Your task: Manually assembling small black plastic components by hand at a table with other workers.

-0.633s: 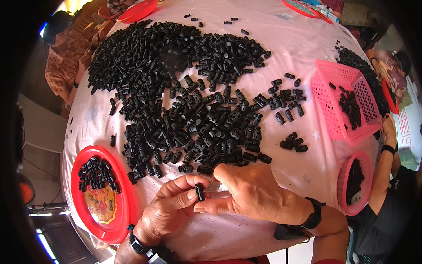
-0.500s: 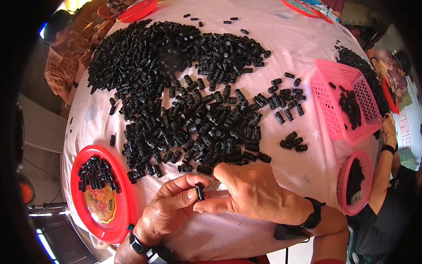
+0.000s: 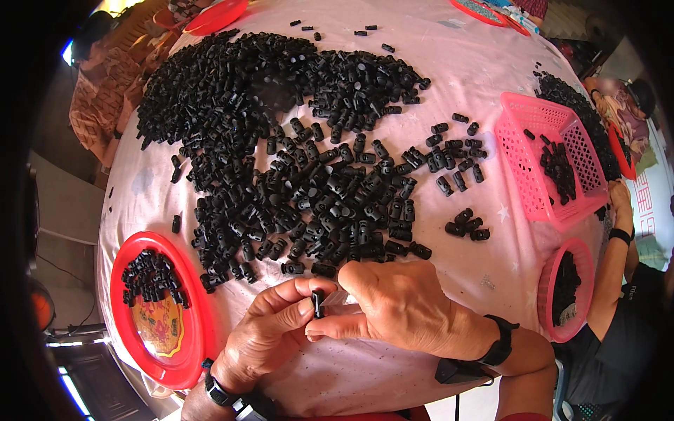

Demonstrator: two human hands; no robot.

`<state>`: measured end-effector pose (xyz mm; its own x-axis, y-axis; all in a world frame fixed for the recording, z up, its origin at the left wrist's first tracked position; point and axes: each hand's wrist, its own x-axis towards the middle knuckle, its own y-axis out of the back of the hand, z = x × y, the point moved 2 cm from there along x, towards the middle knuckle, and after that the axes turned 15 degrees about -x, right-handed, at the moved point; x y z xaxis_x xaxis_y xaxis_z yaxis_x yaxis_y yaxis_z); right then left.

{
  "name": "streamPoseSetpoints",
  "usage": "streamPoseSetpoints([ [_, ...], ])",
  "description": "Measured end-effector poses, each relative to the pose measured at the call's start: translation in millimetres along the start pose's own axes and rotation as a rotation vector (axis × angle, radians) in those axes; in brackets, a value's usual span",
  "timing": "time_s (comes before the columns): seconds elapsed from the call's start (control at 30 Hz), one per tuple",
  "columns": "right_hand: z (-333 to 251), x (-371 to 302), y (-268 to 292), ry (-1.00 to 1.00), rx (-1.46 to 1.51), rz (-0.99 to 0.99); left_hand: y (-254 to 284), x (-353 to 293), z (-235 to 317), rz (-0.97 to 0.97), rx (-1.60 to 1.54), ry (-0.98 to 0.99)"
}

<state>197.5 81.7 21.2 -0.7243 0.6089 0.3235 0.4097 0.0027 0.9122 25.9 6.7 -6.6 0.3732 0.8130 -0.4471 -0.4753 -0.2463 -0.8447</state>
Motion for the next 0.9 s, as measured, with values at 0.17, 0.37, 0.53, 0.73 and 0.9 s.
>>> streamPoseSetpoints([
  [0.17,0.6,-1.0,-2.0,0.012,-0.019,0.009,-2.0,0.1,-0.1,0.027,0.011,-0.006],
  [0.37,-1.0,0.0,1.6,0.004,-0.026,-0.021,-1.5,-0.2,-0.7,0.027,0.016,-0.002],
  [0.53,-1.2,-1.1,1.7,0.019,-0.040,-0.016,-1.9,0.9,0.2,0.034,0.049,-0.013],
  [0.73,-1.2,-0.9,0.8,0.011,-0.035,-0.021,0.6,0.9,0.8,0.021,0.065,-0.012],
  [0.9,-0.9,-1.6,1.8,0.005,-0.034,-0.033,-0.6,1.7,-0.3,0.022,0.050,-0.019],
])
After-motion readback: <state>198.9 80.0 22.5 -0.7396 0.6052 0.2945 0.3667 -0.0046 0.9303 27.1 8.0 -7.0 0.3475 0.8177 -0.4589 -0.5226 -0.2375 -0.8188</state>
